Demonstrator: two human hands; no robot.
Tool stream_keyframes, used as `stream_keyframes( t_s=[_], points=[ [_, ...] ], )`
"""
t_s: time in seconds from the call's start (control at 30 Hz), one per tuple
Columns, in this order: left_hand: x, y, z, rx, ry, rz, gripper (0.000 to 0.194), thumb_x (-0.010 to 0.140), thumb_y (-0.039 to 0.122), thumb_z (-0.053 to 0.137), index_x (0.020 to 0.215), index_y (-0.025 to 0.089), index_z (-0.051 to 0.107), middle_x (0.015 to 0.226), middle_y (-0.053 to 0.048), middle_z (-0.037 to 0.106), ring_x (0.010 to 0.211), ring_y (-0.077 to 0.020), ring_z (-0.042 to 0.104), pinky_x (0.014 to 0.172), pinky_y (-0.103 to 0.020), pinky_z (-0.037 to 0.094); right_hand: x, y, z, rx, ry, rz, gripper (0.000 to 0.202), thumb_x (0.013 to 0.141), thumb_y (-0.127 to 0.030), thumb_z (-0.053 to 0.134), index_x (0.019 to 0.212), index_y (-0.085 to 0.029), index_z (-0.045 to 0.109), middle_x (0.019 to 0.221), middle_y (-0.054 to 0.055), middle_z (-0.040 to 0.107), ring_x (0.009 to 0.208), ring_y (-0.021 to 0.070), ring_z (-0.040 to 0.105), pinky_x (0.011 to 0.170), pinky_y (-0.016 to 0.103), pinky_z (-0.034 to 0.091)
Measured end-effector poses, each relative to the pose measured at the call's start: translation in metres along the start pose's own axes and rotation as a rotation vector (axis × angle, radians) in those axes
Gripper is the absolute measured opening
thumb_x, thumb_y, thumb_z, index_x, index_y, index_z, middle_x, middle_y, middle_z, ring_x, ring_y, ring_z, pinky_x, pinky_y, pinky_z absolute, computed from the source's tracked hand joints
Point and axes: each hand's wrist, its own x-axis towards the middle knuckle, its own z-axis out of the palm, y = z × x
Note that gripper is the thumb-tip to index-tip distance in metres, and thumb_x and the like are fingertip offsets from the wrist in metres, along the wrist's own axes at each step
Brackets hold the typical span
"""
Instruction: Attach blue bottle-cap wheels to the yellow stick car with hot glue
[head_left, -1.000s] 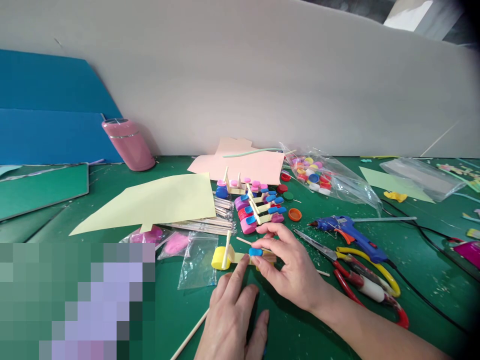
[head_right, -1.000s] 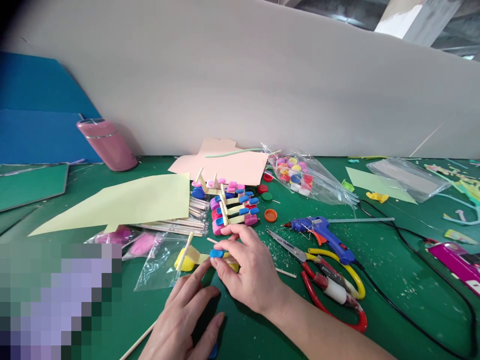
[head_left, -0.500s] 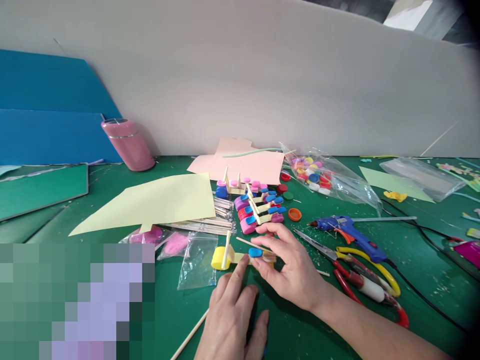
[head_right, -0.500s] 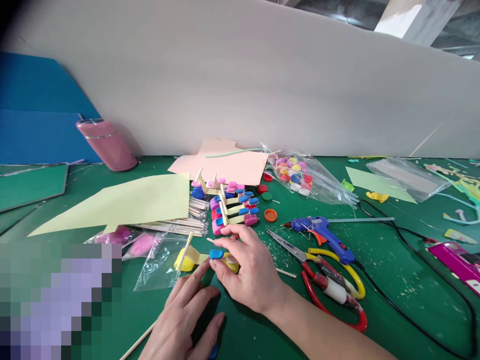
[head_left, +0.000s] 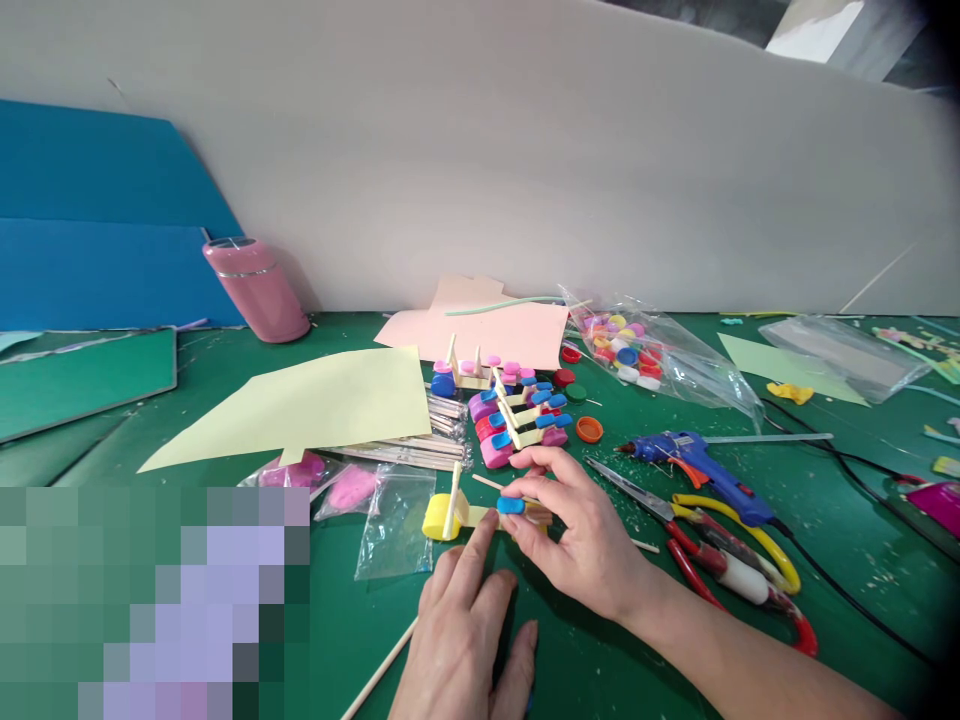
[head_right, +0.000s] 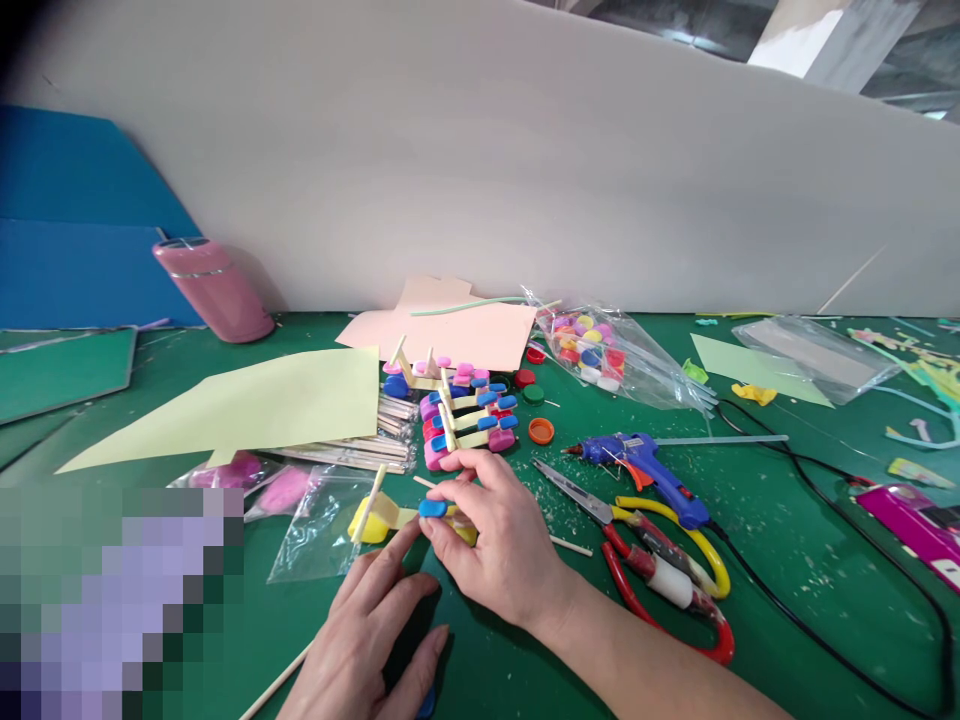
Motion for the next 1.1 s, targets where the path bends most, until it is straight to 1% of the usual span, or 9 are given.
stream_keyframes(
  t_s=[0.27, 0.4, 0.53, 0.6, 0.73, 0.8, 1.0, 1.1],
  points=[
    [-0.001, 0.0, -0.001, -0.008, -0.034, -0.008, 0.014, 0.073, 0.019, 0.05, 0.084, 0.02, 0.059, 0.127, -0.014, 0.049, 0.103, -0.029, 0.051, 0.079, -0.046, 0.047, 0.0, 0.0, 0.001, -0.001, -0.007, 0.003, 0.016, 0.078, -0.02, 0.057, 0.093, -0.019, 0.063, 0.11, 0.009, 0.052, 0.099, 0.02, 0.054, 0.082, 0.033, 0.049],
    [0.001, 0.0, -0.005, 0.011, -0.05, 0.002, 0.015, 0.073, 0.019, 0.051, 0.085, 0.02, 0.059, 0.128, -0.014, 0.049, 0.103, -0.0289, 0.052, 0.081, -0.046, 0.047, 0.001, -0.001, 0.0, 0.007, -0.005, -0.004, 0.024, 0.077, -0.022, 0.058, 0.101, -0.019, 0.061, 0.111, 0.009, 0.052, 0.1, 0.0209, 0.054, 0.084, 0.034, 0.049],
    [0.005, 0.0, -0.014, 0.043, -0.142, 0.051, 0.016, 0.074, 0.019, 0.052, 0.087, 0.019, 0.06, 0.125, -0.015, 0.052, 0.104, -0.0291, 0.053, 0.08, -0.044, 0.05, 0.0, 0.0, -0.002, -0.01, 0.002, -0.013, 0.029, 0.075, -0.024, 0.06, 0.104, -0.019, 0.06, 0.112, 0.009, 0.053, 0.102, 0.0218, 0.053, 0.086, 0.035, 0.048],
    [0.006, 0.0, -0.015, 0.052, -0.16, 0.058, 0.015, 0.074, 0.02, 0.052, 0.087, 0.019, 0.06, 0.124, -0.015, 0.053, 0.105, -0.0293, 0.053, 0.081, -0.044, 0.05, -0.001, 0.0, -0.003, -0.021, 0.005, -0.014, 0.029, 0.075, -0.023, 0.06, 0.103, -0.019, 0.06, 0.112, 0.01, 0.053, 0.102, 0.0217, 0.053, 0.086, 0.035, 0.048],
    [0.003, 0.002, -0.009, 0.023, -0.069, 0.004, 0.013, 0.075, 0.02, 0.05, 0.085, 0.019, 0.059, 0.127, -0.016, 0.05, 0.107, -0.0304, 0.051, 0.083, -0.047, 0.047, -0.003, 0.002, -0.004, -0.027, 0.018, -0.016, 0.03, 0.074, -0.023, 0.061, 0.104, -0.019, 0.06, 0.111, 0.01, 0.053, 0.103, 0.022, 0.053, 0.087, 0.036, 0.047],
    [0.002, 0.002, -0.006, -0.003, -0.033, -0.002, 0.013, 0.076, 0.02, 0.049, 0.085, 0.02, 0.059, 0.128, -0.015, 0.049, 0.109, -0.0304, 0.05, 0.083, -0.048, 0.047, -0.003, 0.003, -0.005, -0.025, 0.019, -0.01, 0.032, 0.073, -0.022, 0.062, 0.104, -0.019, 0.06, 0.111, 0.01, 0.053, 0.104, 0.0222, 0.053, 0.088, 0.036, 0.047],
    [0.0, 0.002, -0.007, -0.037, 0.0, -0.003, 0.013, 0.078, 0.021, 0.049, 0.086, 0.02, 0.059, 0.131, -0.015, 0.044, 0.11, -0.0296, 0.049, 0.086, -0.047, 0.046, -0.001, 0.003, -0.008, -0.017, -0.003, 0.02, 0.033, 0.07, -0.021, 0.064, 0.102, -0.017, 0.06, 0.112, 0.01, 0.051, 0.104, 0.0218, 0.051, 0.089, 0.035, 0.045],
    [0.0, 0.003, -0.007, -0.058, 0.022, -0.005, 0.013, 0.079, 0.021, 0.049, 0.087, 0.02, 0.059, 0.129, -0.014, 0.046, 0.106, -0.0282, 0.051, 0.083, -0.046, 0.048, -0.001, 0.001, -0.011, -0.007, -0.023, 0.025, 0.034, 0.069, -0.021, 0.065, 0.103, -0.018, 0.06, 0.114, 0.01, 0.05, 0.106, 0.0221, 0.05, 0.09, 0.036, 0.044]
  ],
)
